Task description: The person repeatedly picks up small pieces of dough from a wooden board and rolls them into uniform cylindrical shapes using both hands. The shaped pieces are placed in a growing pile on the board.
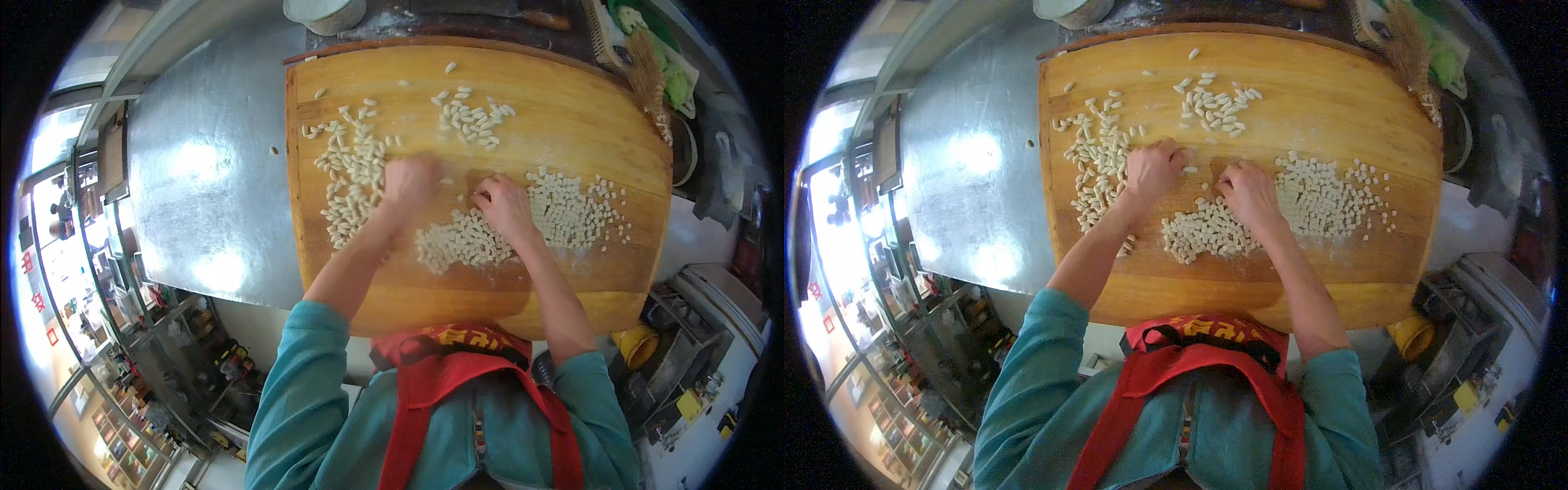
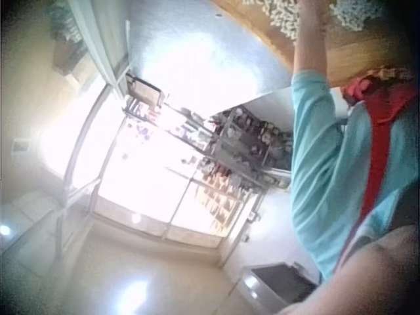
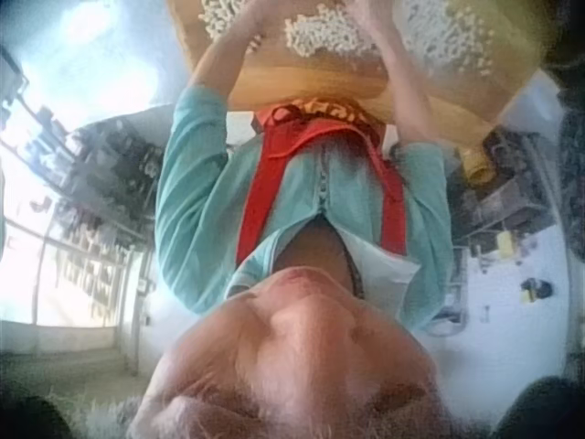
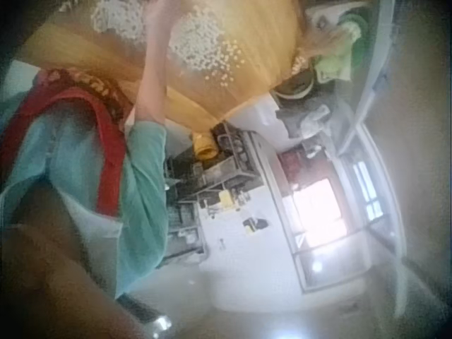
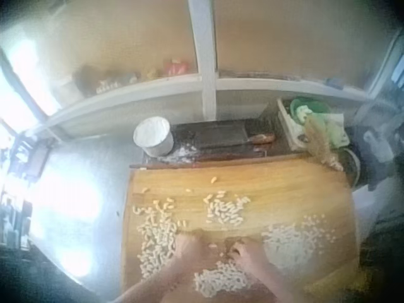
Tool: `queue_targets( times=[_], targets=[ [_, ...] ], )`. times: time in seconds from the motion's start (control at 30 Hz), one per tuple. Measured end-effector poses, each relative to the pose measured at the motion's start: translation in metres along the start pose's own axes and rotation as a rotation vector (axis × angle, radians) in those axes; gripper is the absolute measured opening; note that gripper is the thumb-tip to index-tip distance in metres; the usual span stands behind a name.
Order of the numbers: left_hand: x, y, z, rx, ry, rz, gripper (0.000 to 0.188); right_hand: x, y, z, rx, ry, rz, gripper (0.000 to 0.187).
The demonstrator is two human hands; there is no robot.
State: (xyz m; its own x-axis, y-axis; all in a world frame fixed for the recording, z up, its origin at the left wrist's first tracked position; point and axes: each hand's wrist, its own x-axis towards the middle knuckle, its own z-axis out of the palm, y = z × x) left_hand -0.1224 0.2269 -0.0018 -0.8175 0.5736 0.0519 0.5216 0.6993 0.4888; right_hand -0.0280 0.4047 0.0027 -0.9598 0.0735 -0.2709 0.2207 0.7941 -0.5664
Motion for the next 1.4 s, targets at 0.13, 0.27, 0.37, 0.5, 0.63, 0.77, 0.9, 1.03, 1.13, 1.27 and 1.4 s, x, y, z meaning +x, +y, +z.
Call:
queue_targets(
  times=[0.13,0.27,0.37,0.5,0.63,0.77,0.9,1.03,1.13,1.27,1.4],
  targets=[
    [-0.006,0.002,-0.005,-0.275,-0.111,-0.101,0.010,0.001,0.004,-0.004,0.017,0.032,0.061,0.015],
    [-0.045,0.005,0.010,-0.240,-0.055,0.368,0.018,0.015,-0.001,-0.004,0.097,0.147,0.151,0.024],
    [-0.056,0.004,0.020,-0.087,-0.019,0.391,0.022,0.028,0.016,0.010,-0.066,0.227,0.117,0.038],
    [-0.051,0.000,0.048,0.031,-0.022,0.420,0.019,0.035,0.016,-0.002,0.049,0.173,0.320,0.046],
    [-0.072,-0.011,0.046,-0.295,-0.056,0.223,0.016,0.012,-0.012,0.019,0.095,0.309,-0.228,0.014],
    [-0.072,-0.003,0.026,-0.295,0.023,0.227,0.014,0.000,-0.019,0.021,-0.071,0.102,-0.194,0.013],
    [-0.063,-0.002,0.027,-0.229,-0.032,0.075,0.016,0.001,0.002,0.031,-0.006,0.076,-0.071,0.013],
    [-0.047,-0.005,0.032,-0.133,0.063,-0.093,0.016,0.007,0.020,0.032,0.016,0.040,-0.097,0.012],
    [-0.032,-0.006,0.015,-0.156,-0.079,-0.123,0.014,0.002,0.008,0.020,0.050,0.025,-0.048,0.012],
    [-0.026,-0.017,0.026,-0.040,-0.131,-0.117,0.013,0.000,0.006,0.021,0.085,0.098,-0.063,0.012],
    [-0.037,-0.005,0.049,-0.361,-0.123,-0.161,0.019,0.002,0.032,0.033,-0.049,0.142,-0.264,0.016]
  ],
)
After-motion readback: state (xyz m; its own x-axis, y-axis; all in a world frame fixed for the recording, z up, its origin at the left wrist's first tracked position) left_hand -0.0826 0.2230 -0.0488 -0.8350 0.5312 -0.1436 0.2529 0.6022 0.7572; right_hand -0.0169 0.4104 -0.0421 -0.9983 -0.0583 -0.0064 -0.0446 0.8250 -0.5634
